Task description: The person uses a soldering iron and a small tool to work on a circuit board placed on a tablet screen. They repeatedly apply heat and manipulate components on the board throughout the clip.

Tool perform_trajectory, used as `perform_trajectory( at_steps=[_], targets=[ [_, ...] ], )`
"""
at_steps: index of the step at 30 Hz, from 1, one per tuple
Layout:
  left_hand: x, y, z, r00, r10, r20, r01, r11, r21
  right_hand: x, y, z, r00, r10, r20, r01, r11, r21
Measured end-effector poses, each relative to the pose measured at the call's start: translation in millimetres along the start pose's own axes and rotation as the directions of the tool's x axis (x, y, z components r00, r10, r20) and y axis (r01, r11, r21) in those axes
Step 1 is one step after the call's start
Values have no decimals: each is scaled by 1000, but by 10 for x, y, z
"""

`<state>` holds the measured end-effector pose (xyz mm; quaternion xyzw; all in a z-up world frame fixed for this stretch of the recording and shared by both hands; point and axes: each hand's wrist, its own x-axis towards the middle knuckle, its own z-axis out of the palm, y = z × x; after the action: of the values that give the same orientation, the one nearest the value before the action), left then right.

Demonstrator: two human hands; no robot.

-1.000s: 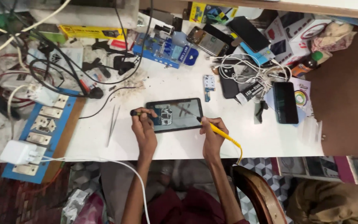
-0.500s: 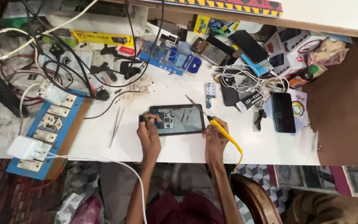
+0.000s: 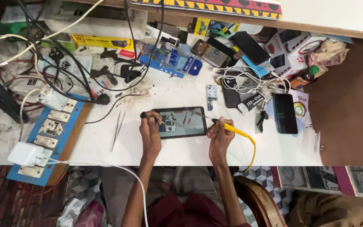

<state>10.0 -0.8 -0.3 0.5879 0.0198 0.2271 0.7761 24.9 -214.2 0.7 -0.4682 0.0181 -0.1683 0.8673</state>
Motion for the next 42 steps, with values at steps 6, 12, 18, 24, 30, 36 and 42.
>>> perform_trajectory(
  at_steps=[6,12,18,24,30,36,42],
  targets=[
    [-205,47,-20,991,122,46,-128,979,156,-19,134,-113,1000,-3,-26,-1,986,-165],
    [-235,-23,-35,994,-97,-44,91,988,-129,28,82,-109,998,55,37,-47,981,-191],
    [-172,-27,-86,996,-51,-70,46,996,-73,-11,36,32,993,46,110,-5,936,-353],
    [-178,-33,-91,994,-91,-62,85,991,-103,9,8,53,987,86,137,-37,945,-324],
    [-194,-89,-95,1000,-3,-21,1,998,-67,-13,-33,60,981,63,182,17,913,-407],
    [-171,-76,-104,999,-47,15,48,998,-40,-27,-65,122,978,50,203,32,924,-382],
    [-212,-85,-100,998,-60,-19,58,996,-67,-26,-23,58,986,89,140,-28,922,-386]
  ],
)
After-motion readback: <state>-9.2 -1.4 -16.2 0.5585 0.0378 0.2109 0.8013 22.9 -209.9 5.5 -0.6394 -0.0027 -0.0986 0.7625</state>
